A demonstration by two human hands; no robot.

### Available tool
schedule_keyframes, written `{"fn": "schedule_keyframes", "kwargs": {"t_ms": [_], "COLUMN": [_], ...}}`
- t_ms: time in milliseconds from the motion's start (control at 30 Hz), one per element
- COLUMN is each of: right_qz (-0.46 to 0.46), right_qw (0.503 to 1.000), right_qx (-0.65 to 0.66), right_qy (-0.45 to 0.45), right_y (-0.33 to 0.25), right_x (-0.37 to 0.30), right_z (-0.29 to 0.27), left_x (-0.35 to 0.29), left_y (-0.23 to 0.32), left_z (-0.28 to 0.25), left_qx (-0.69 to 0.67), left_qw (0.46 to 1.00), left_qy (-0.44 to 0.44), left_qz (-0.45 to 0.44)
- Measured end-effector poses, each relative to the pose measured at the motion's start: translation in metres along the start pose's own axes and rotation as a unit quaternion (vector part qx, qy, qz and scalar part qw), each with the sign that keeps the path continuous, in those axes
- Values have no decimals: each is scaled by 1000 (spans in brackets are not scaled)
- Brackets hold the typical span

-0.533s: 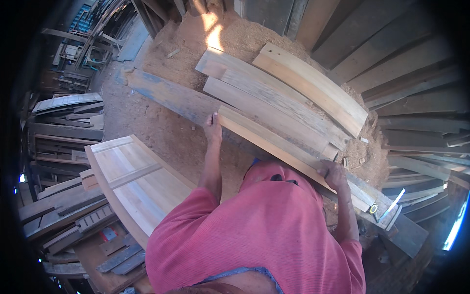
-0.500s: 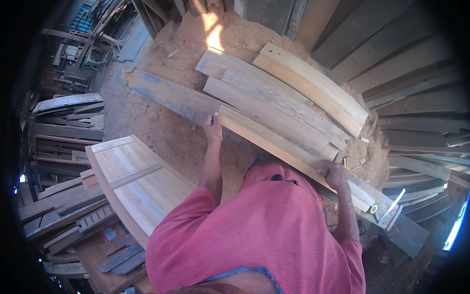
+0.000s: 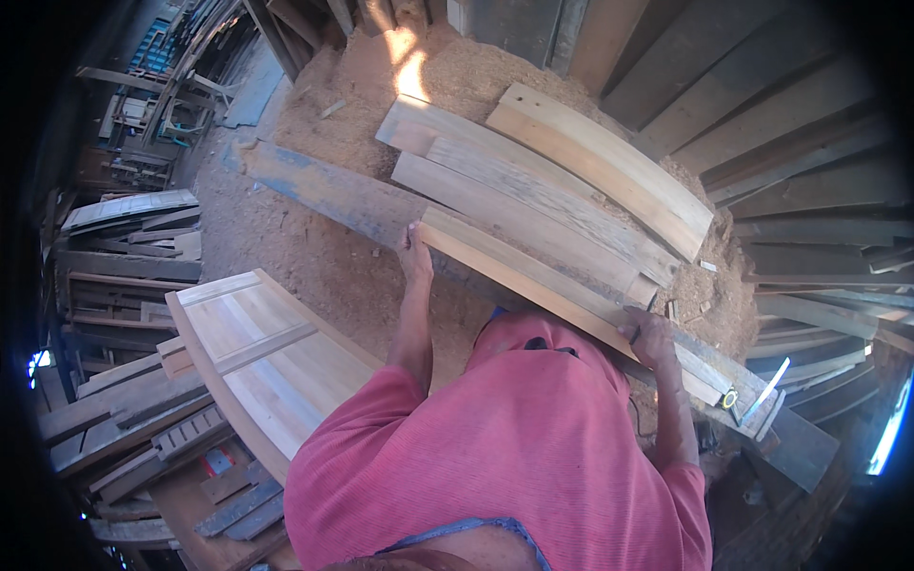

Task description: The person uses a try square and pencil to mark straight lines on several wooden planks. They repeatedly position the square, draw lines, and reposition the planks on a workbench covered with sawdust.

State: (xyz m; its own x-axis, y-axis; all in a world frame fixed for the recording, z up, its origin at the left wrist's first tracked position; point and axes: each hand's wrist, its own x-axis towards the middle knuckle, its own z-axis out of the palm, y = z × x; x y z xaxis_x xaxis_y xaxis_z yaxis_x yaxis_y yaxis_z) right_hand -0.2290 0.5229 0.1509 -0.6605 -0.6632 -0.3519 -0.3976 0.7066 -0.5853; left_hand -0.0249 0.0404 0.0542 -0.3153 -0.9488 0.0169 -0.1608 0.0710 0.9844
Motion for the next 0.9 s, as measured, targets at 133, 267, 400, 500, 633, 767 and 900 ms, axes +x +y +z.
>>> {"fn": "schedule_keyframes", "kwargs": {"t_ms": [133, 267, 400, 500, 633, 767, 900], "right_qz": [-14, -16, -36, 21, 40, 20, 13], "right_qw": [1000, 1000, 999, 996, 988, 988, 967], "right_qx": [-1, -9, -15, -66, -102, -39, 71], "right_qy": [5, 0, 12, -46, 109, 149, 243], "right_y": [1, -1, -8, -15, -25, -26, -6], "right_x": [0, 2, -1, -2, -16, -36, -48], "right_z": [2, 2, -2, -3, 20, 40, 20], "left_x": [-2, 2, 8, 23, 37, 7, -85], "left_y": [5, 1, -10, -15, 3, 54, 100], "left_z": [-2, -3, -3, -7, -6, 34, 126], "left_qx": [21, 36, 120, 175, 144, 394, 288], "left_qw": [1000, 999, 992, 982, 983, 887, 812], "left_qy": [-21, -31, -12, -52, -93, -121, -415], "left_qz": [-8, -15, 38, 46, -59, 209, 293]}}
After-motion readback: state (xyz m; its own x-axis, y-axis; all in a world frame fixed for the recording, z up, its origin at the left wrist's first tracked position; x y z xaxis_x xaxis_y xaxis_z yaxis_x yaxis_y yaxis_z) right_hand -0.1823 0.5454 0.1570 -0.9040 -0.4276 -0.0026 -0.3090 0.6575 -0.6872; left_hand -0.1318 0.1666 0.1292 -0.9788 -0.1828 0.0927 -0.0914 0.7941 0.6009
